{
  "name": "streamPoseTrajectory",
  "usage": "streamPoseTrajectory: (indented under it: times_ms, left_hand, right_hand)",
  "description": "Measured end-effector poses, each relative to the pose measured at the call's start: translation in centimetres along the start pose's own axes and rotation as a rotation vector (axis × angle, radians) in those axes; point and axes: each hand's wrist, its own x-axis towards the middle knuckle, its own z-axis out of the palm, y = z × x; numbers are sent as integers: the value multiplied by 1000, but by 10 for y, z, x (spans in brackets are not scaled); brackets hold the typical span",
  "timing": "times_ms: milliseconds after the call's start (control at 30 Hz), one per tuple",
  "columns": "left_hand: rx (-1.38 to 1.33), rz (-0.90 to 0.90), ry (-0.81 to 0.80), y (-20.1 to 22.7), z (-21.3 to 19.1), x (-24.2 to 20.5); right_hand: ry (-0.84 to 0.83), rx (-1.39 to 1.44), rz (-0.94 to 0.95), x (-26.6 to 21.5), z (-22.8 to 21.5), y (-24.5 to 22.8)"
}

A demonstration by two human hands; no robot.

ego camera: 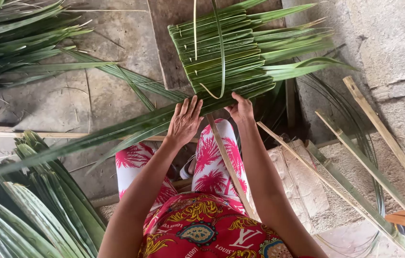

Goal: Weaving palm leaves onto a wooden stick to create a thatched panel

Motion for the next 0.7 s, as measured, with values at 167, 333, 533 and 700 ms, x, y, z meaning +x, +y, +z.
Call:
streamPoseTrajectory:
  times_ms: [167,333,533,700]
  left_hand:
    - [-26,-6,33,-2,7,1]
    - [-65,-22,44,-2,-1,8]
    - [-99,-44,54,-13,21,11]
    - [-50,-145,77,-31,54,7]
  right_hand:
    - [92,39,3,-33,21,11]
    - [85,-38,25,-46,25,39]
    - [120,-147,-34,-22,26,63]
    - [178,-126,-94,-10,25,71]
